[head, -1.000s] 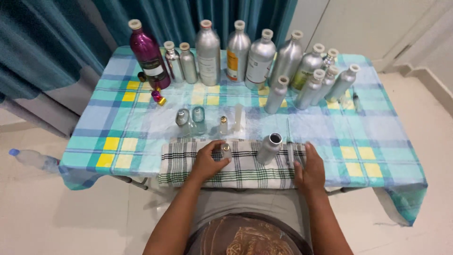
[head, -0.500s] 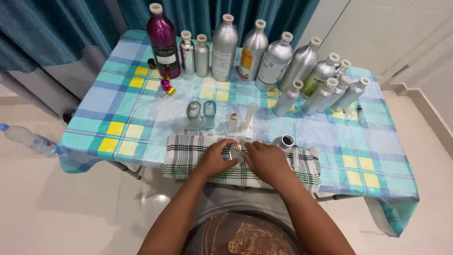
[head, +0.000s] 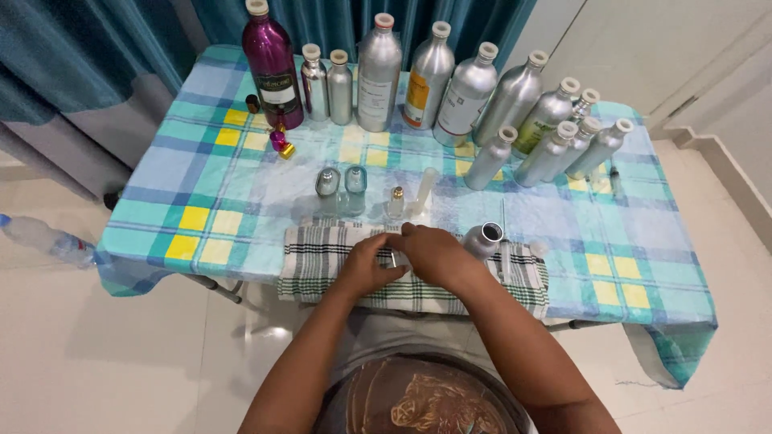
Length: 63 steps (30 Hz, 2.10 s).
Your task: Decanting perfume from large aluminum containers into smaller glass bottles using a syringe
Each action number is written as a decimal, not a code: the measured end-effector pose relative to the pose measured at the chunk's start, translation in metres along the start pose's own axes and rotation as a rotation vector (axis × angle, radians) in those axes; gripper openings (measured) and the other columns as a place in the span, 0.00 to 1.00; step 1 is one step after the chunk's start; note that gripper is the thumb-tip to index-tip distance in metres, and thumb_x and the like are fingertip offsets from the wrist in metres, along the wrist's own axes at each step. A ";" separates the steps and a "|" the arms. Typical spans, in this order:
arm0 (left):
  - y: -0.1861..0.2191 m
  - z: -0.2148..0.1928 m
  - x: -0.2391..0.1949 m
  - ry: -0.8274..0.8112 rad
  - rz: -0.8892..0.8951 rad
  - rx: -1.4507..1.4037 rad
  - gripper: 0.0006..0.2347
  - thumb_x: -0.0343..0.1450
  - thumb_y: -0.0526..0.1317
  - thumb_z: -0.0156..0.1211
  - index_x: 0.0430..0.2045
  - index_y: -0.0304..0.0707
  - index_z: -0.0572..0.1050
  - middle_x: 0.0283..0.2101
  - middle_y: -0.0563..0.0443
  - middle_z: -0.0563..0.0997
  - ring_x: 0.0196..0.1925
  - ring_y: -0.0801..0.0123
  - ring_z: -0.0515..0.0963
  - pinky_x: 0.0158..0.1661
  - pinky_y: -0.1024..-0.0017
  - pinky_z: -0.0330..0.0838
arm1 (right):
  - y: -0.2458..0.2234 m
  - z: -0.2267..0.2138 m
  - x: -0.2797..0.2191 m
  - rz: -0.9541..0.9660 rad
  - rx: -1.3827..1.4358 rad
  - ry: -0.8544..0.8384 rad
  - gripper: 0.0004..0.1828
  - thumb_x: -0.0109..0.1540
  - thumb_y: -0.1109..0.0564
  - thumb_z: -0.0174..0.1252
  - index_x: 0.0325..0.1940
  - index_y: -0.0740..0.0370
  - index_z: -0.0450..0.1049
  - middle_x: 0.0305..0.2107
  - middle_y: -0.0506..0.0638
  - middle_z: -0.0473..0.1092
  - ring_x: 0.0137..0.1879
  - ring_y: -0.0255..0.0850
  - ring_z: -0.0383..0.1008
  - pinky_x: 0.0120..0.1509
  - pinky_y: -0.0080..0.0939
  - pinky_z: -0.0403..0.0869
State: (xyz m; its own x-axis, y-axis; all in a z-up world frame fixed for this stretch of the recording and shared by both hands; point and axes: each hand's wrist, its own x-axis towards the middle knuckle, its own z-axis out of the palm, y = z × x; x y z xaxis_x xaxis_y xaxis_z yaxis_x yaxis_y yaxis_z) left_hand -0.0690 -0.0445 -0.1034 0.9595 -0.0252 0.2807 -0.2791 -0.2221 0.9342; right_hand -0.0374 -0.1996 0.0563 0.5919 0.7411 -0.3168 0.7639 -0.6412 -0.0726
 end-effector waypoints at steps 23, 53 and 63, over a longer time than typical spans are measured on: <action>0.006 -0.001 0.003 -0.056 -0.063 0.013 0.21 0.65 0.39 0.75 0.52 0.40 0.78 0.47 0.39 0.84 0.56 0.40 0.79 0.60 0.44 0.67 | 0.032 0.064 0.029 0.003 -0.011 0.203 0.13 0.66 0.59 0.54 0.50 0.67 0.78 0.35 0.60 0.77 0.39 0.56 0.82 0.37 0.51 0.80; 0.012 -0.004 -0.003 -0.054 -0.084 0.079 0.24 0.62 0.40 0.75 0.54 0.40 0.77 0.48 0.40 0.84 0.56 0.41 0.80 0.61 0.44 0.66 | 0.035 0.033 -0.059 -0.025 0.203 0.738 0.10 0.63 0.61 0.60 0.47 0.54 0.78 0.38 0.51 0.77 0.39 0.57 0.80 0.37 0.54 0.79; 0.005 0.000 -0.001 -0.018 0.007 0.141 0.25 0.57 0.37 0.74 0.51 0.40 0.78 0.45 0.37 0.85 0.52 0.39 0.82 0.55 0.47 0.72 | 0.132 0.120 -0.126 0.343 0.402 1.364 0.11 0.65 0.67 0.68 0.50 0.61 0.77 0.39 0.53 0.77 0.41 0.50 0.79 0.48 0.44 0.77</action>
State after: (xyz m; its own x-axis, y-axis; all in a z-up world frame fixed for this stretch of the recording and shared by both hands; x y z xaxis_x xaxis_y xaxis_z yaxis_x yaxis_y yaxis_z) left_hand -0.0711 -0.0455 -0.0987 0.9583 -0.0446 0.2823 -0.2793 -0.3565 0.8916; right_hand -0.0421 -0.4009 -0.0269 0.6801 0.0068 0.7331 0.5518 -0.6631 -0.5058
